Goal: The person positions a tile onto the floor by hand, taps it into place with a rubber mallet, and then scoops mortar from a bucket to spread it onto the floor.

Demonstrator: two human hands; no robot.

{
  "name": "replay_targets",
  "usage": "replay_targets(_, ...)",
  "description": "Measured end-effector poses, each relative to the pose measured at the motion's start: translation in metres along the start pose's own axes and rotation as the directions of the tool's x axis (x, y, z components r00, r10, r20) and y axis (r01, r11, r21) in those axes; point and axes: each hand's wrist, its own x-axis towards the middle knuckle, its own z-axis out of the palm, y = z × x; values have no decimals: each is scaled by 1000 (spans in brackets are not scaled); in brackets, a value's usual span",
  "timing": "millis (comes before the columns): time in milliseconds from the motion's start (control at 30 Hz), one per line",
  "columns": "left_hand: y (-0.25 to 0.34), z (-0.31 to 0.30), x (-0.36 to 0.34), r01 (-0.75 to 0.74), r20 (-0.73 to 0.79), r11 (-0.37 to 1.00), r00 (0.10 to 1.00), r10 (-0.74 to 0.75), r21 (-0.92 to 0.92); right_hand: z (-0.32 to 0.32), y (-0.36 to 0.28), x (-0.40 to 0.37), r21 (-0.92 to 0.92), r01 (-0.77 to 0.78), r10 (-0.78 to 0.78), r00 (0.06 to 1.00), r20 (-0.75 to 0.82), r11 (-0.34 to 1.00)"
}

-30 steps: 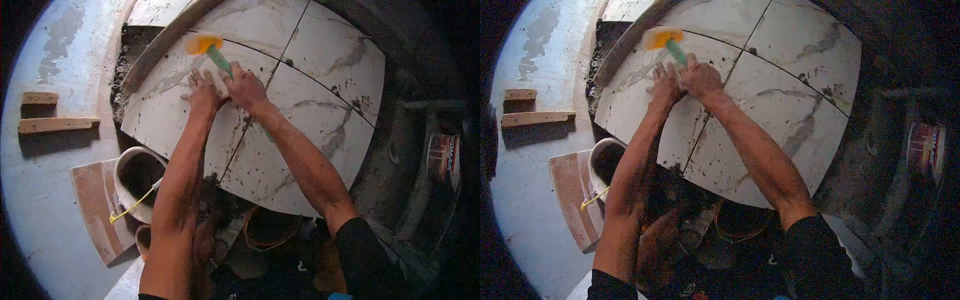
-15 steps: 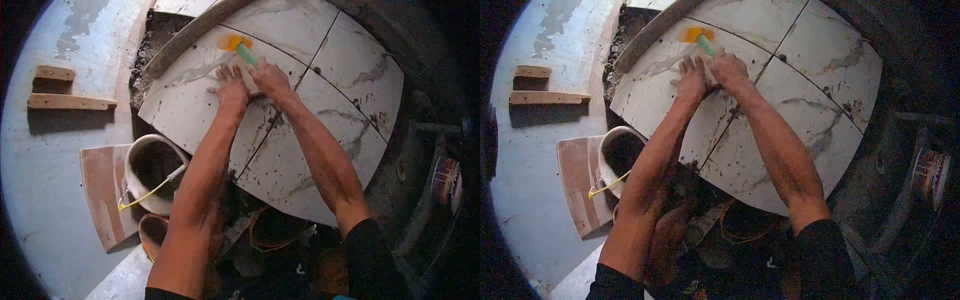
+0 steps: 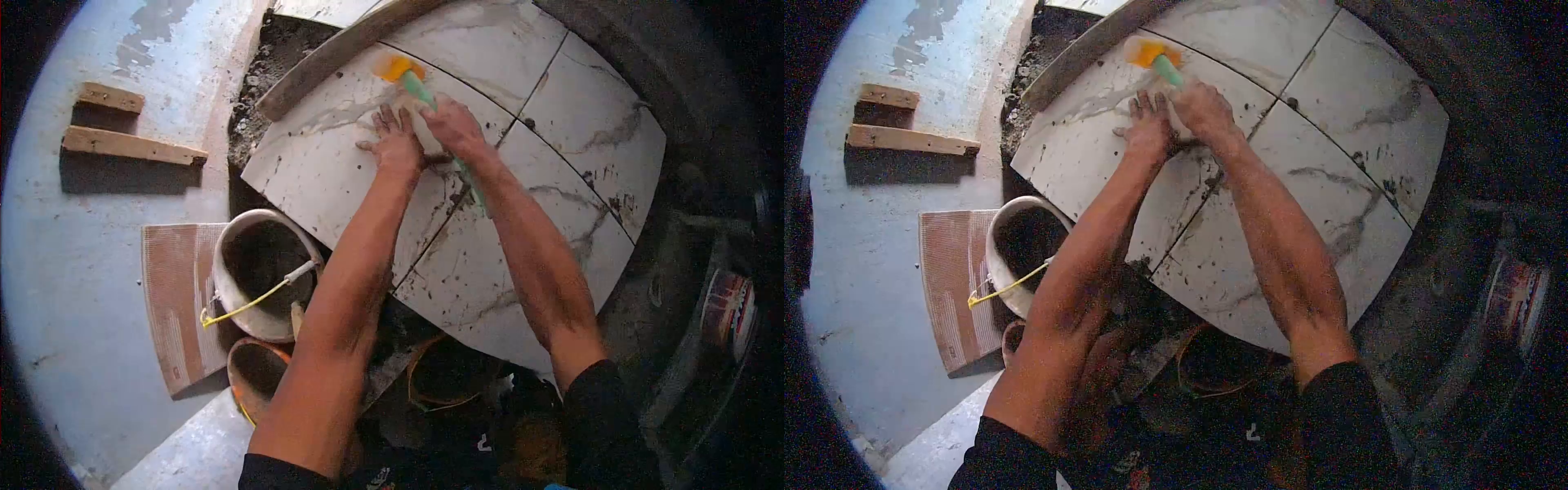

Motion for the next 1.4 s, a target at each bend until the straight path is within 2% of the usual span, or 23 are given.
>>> replay_targets(133,-1,-3,-5,-17,3,1000,1000,17,12,-48,16,-73,199,42,-31,998,-56,979)
replay_targets(200,-1,1,-5,-5,5,1000,1000,5,13,-85,39,-151,261,-103,133,986,-101,960)
replay_targets(267,-2,5,-7,-22,-60,998,998,25,55,-99,91,-232,232,-64,159,896,-415,971)
replay_targets(333,0,11,-19,-69,-171,997,982,75,44,-113,142,-306,308,-174,312,814,-490,935)
replay_targets(400,-7,44,-29,-126,-254,986,956,149,105,-103,218,-374,114,-532,486,639,-596,839)
replay_targets(467,4,66,-52,-121,-354,978,919,176,172,-101,267,-418,196,-650,647,581,-494,734)
replay_targets(533,31,73,-95,-156,-407,986,899,164,52,-79,324,-459,201,-717,696,505,-512,668)
replay_targets(600,57,94,-118,-56,-324,988,941,101,145,-58,363,-481,201,-774,737,439,-514,601)
replay_targets(667,85,121,-143,-138,-540,983,822,184,125,-44,385,-490,144,-874,778,325,-538,465)
replay_targets(733,121,129,-176,-241,-444,960,852,278,139,-51,392,-485,158,-869,784,328,-527,470)
replay_targets(767,139,136,-187,-282,-257,949,915,310,139,-56,392,-479,170,-869,791,320,-522,464)
replay_targets(800,154,137,-201,-459,-266,888,859,438,-18,-61,391,-473,181,-870,798,312,-516,458)
replay_targets(833,164,140,-213,-638,-76,769,769,634,-39,-64,389,-467,191,-871,804,306,-509,453)
replay_targets(900,174,146,-238,-873,-104,485,488,867,-55,-59,392,-459,200,-862,808,321,-493,465)
replay_targets(967,171,145,-235,-730,-85,668,682,727,-142,-49,403,-465,134,-816,719,402,-566,562)
replay_targets(1033,155,140,-193,-533,-170,837,820,547,120,-45,417,-469,58,-767,610,460,-645,639)
replay_targets(1067,142,132,-169,-494,-268,869,833,484,32,-45,425,-470,16,-745,552,479,-683,667)
replay_targets(1100,131,119,-151,-458,-352,886,842,410,-64,-45,401,-465,203,-721,671,450,-590,662)
replay_targets(1200,123,82,-123,-396,-264,915,893,365,-75,-88,253,-421,703,-549,784,621,-18,451)
replay_targets(1233,127,76,-123,-401,-264,913,891,370,-76,-67,255,-412,666,-382,631,757,-173,641)
replay_targets(1300,130,67,-123,-316,-130,948,942,311,-26,-58,231,-387,562,-223,398,893,-209,796)
replay_targets(1333,131,65,-122,-319,-135,947,940,314,-22,-73,204,-370,531,-253,360,927,-107,809)
replay_targets(1400,129,65,-119,-269,-127,963,955,269,16,-71,177,-349,499,-188,298,943,-150,846)
